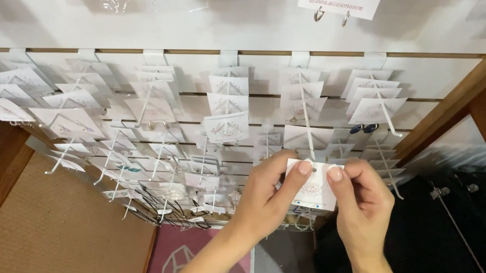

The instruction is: Organizing and inspecting earring cards on a display rack in a store.

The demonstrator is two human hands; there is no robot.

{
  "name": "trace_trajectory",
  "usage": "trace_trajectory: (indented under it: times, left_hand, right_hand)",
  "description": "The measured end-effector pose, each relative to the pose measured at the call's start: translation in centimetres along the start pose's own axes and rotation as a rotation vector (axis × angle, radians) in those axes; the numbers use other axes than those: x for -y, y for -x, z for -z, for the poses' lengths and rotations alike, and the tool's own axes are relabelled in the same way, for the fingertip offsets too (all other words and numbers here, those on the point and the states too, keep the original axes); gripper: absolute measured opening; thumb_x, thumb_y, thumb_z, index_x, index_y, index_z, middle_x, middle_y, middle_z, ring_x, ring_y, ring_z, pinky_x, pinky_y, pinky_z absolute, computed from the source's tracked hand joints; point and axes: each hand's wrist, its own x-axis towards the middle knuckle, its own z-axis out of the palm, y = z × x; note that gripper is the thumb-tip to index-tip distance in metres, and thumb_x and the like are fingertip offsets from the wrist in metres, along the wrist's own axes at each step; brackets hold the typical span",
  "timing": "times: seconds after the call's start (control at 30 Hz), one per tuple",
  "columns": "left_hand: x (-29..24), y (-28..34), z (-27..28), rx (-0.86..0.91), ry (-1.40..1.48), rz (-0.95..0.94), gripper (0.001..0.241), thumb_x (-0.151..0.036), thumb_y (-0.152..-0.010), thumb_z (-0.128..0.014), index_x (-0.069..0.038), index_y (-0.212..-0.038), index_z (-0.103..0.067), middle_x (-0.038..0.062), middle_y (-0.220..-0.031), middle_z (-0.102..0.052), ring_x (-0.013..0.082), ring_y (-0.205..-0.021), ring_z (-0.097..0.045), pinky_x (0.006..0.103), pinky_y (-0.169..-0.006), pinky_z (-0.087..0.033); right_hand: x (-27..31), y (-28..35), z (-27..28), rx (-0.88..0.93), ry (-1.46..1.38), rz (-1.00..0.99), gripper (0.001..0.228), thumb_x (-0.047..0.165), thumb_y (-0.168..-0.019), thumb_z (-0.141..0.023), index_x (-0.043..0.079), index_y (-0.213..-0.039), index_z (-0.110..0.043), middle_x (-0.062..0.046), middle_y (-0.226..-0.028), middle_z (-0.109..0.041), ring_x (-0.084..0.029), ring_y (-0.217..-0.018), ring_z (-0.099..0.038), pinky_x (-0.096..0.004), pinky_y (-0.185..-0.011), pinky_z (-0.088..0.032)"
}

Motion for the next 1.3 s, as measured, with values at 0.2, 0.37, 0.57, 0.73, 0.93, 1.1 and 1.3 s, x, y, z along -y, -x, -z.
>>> trace_trajectory:
  times: [0.2,0.37,0.57,0.73,0.93,1.1,1.3]
  left_hand:
    - [1.1,-0.2,0.0,0.024,0.018,-0.013,0.040,-0.031,-0.109,-0.052,-0.012,-0.074,-0.053,0.003,-0.057,-0.042,0.0130,-0.058,-0.044,0.0284,-0.060,-0.041]
    - [2.0,-0.5,0.2,0.008,-0.008,-0.003,0.040,-0.029,-0.109,-0.053,-0.010,-0.075,-0.055,0.005,-0.058,-0.044,0.0148,-0.059,-0.046,0.0295,-0.061,-0.043]
    - [0.5,-2.1,0.4,-0.096,-0.175,-0.111,0.026,-0.024,-0.106,-0.058,-0.006,-0.090,-0.067,0.010,-0.068,-0.058,0.0236,-0.064,-0.059,0.0342,-0.063,-0.050]
    - [1.5,-2.1,0.6,-0.155,-0.232,-0.155,0.019,-0.021,-0.103,-0.063,-0.005,-0.098,-0.070,0.012,-0.075,-0.063,0.0269,-0.069,-0.063,0.0354,-0.065,-0.053]
    - [2.6,-1.6,1.1,-0.194,-0.207,-0.116,0.013,-0.018,-0.097,-0.071,-0.005,-0.096,-0.071,0.011,-0.084,-0.070,0.0251,-0.073,-0.065,0.0331,-0.065,-0.055]
    - [3.1,-1.7,1.0,-0.178,-0.272,-0.099,0.016,-0.024,-0.096,-0.073,-0.008,-0.099,-0.073,0.011,-0.080,-0.069,0.0231,-0.066,-0.062,0.0338,-0.059,-0.053]
    - [3.5,-2.5,1.0,-0.200,-0.312,-0.082,0.019,-0.024,-0.098,-0.071,-0.006,-0.102,-0.073,0.015,-0.081,-0.070,0.0312,-0.073,-0.067,0.0369,-0.060,-0.053]
  right_hand:
    - [-0.3,-0.5,-0.1,-0.007,-0.013,-0.033,0.032,0.009,-0.101,-0.066,0.005,-0.070,-0.058,0.000,-0.055,-0.041,-0.008,-0.059,-0.035,-0.024,-0.056,-0.036]
    - [-0.9,-0.6,-0.6,-0.020,0.016,-0.027,0.030,0.008,-0.100,-0.068,0.004,-0.071,-0.060,-0.002,-0.055,-0.041,-0.009,-0.059,-0.035,-0.025,-0.056,-0.037]
    - [-2.1,-1.9,-1.4,-0.052,0.159,0.002,0.019,0.011,-0.100,-0.071,0.004,-0.083,-0.067,-0.006,-0.055,-0.051,-0.012,-0.056,-0.042,-0.028,-0.057,-0.042]
    - [-2.3,-2.5,-1.4,-0.062,0.223,0.036,0.016,0.015,-0.104,-0.067,0.005,-0.092,-0.070,-0.007,-0.059,-0.056,-0.013,-0.058,-0.045,-0.030,-0.061,-0.045]
    - [-2.3,-3.4,-1.1,-0.058,0.109,-0.048,0.020,0.016,-0.112,-0.048,0.008,-0.109,-0.066,-0.005,-0.075,-0.061,-0.012,-0.070,-0.048,-0.028,-0.072,-0.047]
    - [-5.6,-4.2,-0.8,0.053,0.218,-0.105,0.015,0.013,-0.104,-0.062,0.010,-0.108,-0.077,-0.010,-0.068,-0.066,-0.014,-0.064,-0.055,-0.032,-0.066,-0.052]
    - [-4.8,-5.2,-1.0,0.094,0.257,0.000,0.017,0.010,-0.103,-0.063,0.009,-0.108,-0.079,-0.011,-0.071,-0.072,-0.015,-0.065,-0.060,-0.033,-0.070,-0.054]
